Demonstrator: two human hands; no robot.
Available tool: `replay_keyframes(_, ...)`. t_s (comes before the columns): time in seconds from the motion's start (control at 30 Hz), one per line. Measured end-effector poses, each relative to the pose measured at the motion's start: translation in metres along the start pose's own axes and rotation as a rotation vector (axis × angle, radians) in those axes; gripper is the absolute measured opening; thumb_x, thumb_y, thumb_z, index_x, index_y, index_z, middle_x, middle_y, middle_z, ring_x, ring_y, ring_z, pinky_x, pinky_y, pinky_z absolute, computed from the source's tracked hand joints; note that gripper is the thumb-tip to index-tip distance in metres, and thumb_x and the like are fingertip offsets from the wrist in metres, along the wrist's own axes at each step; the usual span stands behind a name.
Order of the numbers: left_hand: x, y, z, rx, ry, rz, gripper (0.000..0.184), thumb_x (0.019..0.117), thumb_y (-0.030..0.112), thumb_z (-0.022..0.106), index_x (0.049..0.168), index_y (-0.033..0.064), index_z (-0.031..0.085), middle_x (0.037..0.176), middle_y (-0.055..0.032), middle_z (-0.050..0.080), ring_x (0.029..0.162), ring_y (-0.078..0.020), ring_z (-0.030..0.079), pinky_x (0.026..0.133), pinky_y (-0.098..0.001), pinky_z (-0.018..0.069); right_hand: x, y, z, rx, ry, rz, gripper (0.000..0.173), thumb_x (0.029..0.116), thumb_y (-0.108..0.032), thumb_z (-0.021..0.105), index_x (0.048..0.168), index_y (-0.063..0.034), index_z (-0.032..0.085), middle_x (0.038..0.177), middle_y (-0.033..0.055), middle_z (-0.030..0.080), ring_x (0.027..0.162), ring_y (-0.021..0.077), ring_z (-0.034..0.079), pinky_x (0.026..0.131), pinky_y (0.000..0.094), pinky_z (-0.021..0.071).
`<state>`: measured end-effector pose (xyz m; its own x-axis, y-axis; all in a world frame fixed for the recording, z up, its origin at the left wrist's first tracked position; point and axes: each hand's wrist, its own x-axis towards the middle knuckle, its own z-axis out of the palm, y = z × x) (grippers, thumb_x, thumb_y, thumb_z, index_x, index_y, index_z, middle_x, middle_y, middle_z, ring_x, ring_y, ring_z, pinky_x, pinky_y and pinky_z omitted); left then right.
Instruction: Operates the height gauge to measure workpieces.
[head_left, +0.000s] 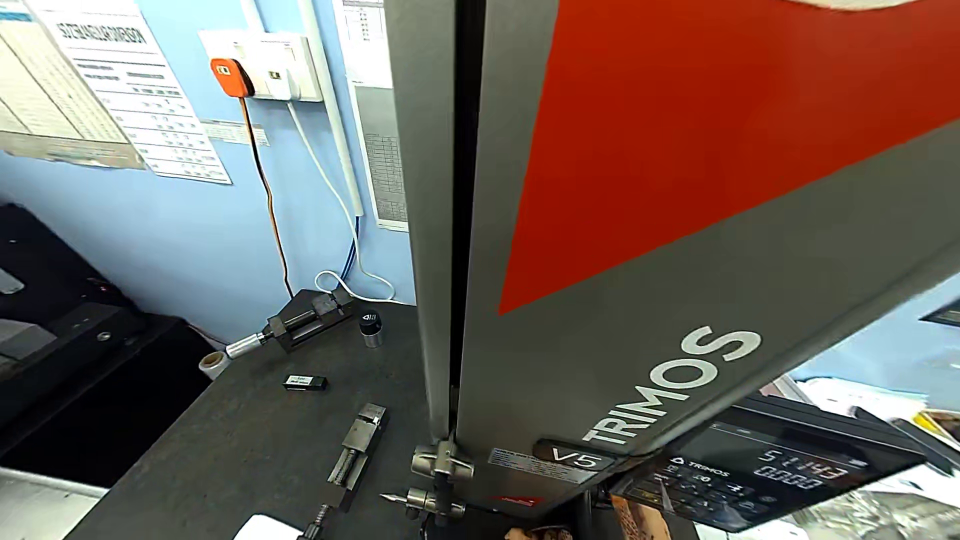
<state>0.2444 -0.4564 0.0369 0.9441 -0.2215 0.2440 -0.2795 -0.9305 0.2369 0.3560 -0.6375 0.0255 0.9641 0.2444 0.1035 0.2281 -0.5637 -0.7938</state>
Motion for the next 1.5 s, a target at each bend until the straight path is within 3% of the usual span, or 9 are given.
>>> replay_keyframes(0.23,-0.001,-0.004,-0.006,0.040,0.010,-0.027,0.043,0.1027,0.041,0.052,0.112,0.0054,0.075,0.085,-0.0104,0.076,0.070,-0.0280,0.074,0.063,-0.0446,0.0587,0.001,0.005,0.007,0.310,0.048,0.058,0.044,0.1043,-0.020,0.053,0.130,0.0158,0.054,0.123,0.0221,0.065,0.113,0.0110,0.063,0.101,0.0269,0.0507)
replay_keyframes(0.43,0.005,-0.017,-0.007,0.018,0.049,-0.043,0.038,0.1008,0.040,0.056,0.111,0.0082,0.075,0.084,-0.0086,0.076,0.070,-0.0272,0.073,0.062,-0.0446,0.0587,0.015,0.005,0.019,0.299,0.071,0.130,0.040,0.1057,-0.014,0.046,0.132,0.0163,0.050,0.116,0.0241,0.063,0.098,0.0170,0.066,0.088,0.0359,0.0567)
replay_keyframes(0.6,0.018,-0.031,-0.031,-0.142,-0.312,-0.054,0.051,0.1087,0.039,0.040,0.133,0.0002,0.063,0.115,-0.0207,0.073,0.100,-0.0397,0.072,0.087,-0.0565,0.0550,0.031,0.004,0.024,0.284,0.059,0.185,0.046,0.1073,-0.024,0.045,0.135,0.0122,0.051,0.122,0.0218,0.065,0.104,0.0165,0.068,0.090,0.0358,0.0575)
replay_keyframes(0.73,0.013,-0.046,-0.015,-0.093,-0.127,0.019,0.046,0.1061,0.040,0.046,0.120,0.0044,0.071,0.096,-0.0145,0.076,0.081,-0.0332,0.075,0.069,-0.0497,0.0585,0.025,-0.015,0.004,0.513,-0.115,0.232,0.043,0.1063,-0.017,0.047,0.137,0.0124,0.040,0.123,0.0136,0.063,0.106,0.0131,0.068,0.094,0.0364,0.0580)
replay_keyframes(0.97,0.017,-0.063,-0.031,-0.128,-0.332,0.031,0.055,0.1096,0.044,0.035,0.135,0.0029,0.062,0.115,-0.0196,0.073,0.100,-0.0386,0.072,0.087,-0.0555,0.0551,0.025,0.012,0.014,0.603,-0.053,0.031,0.059,0.0864,-0.019,0.080,0.129,0.0077,0.049,0.120,0.0093,0.069,0.112,0.0165,0.067,0.101,0.0404,0.0546)
replay_keyframes(1.1,0.017,-0.069,-0.031,-0.100,-0.304,0.049,0.055,0.1094,0.044,0.035,0.131,0.0031,0.064,0.111,-0.0184,0.073,0.096,-0.0372,0.073,0.082,-0.0543,0.0558,0.026,0.001,0.024,0.544,-0.102,0.059,0.068,0.0979,-0.037,0.066,0.138,0.0135,0.043,0.128,0.0175,0.064,0.115,0.0202,0.067,0.099,0.0394,0.0566)
replay_keyframes(1.17,0.014,-0.073,-0.022,-0.072,-0.209,0.073,0.055,0.1083,0.045,0.036,0.124,0.0039,0.069,0.103,-0.0160,0.075,0.088,-0.0349,0.074,0.076,-0.0516,0.0576,0.027,-0.005,0.028,0.510,-0.141,0.058,0.056,0.1015,-0.035,0.060,0.132,0.0098,0.045,0.113,0.0082,0.069,0.096,0.0154,0.072,0.085,0.0370,0.0624)
replay_keyframes(1.27,0.014,-0.074,-0.030,-0.083,-0.243,0.069,0.053,0.1089,0.043,0.037,0.127,0.0024,0.067,0.106,-0.0183,0.074,0.093,-0.0369,0.074,0.079,-0.0541,0.0570,0.027,-0.036,0.020,0.576,-0.130,0.133,0.052,0.0939,-0.020,0.070,0.128,0.0120,0.048,0.107,0.0082,0.071,0.091,0.0164,0.074,0.088,0.0371,0.0612)
replay_keyframes(1.5,0.012,-0.076,-0.026,-0.063,-0.185,0.075,0.055,0.1086,0.046,0.037,0.124,0.0033,0.069,0.106,-0.0146,0.076,0.092,-0.0316,0.075,0.079,-0.0495,0.0581,0.029,-0.006,0.029,0.569,-0.105,0.072,0.061,0.0924,-0.029,0.074,0.131,0.0099,0.046,0.115,0.0061,0.071,0.102,0.0130,0.072,0.093,0.0363,0.0599)
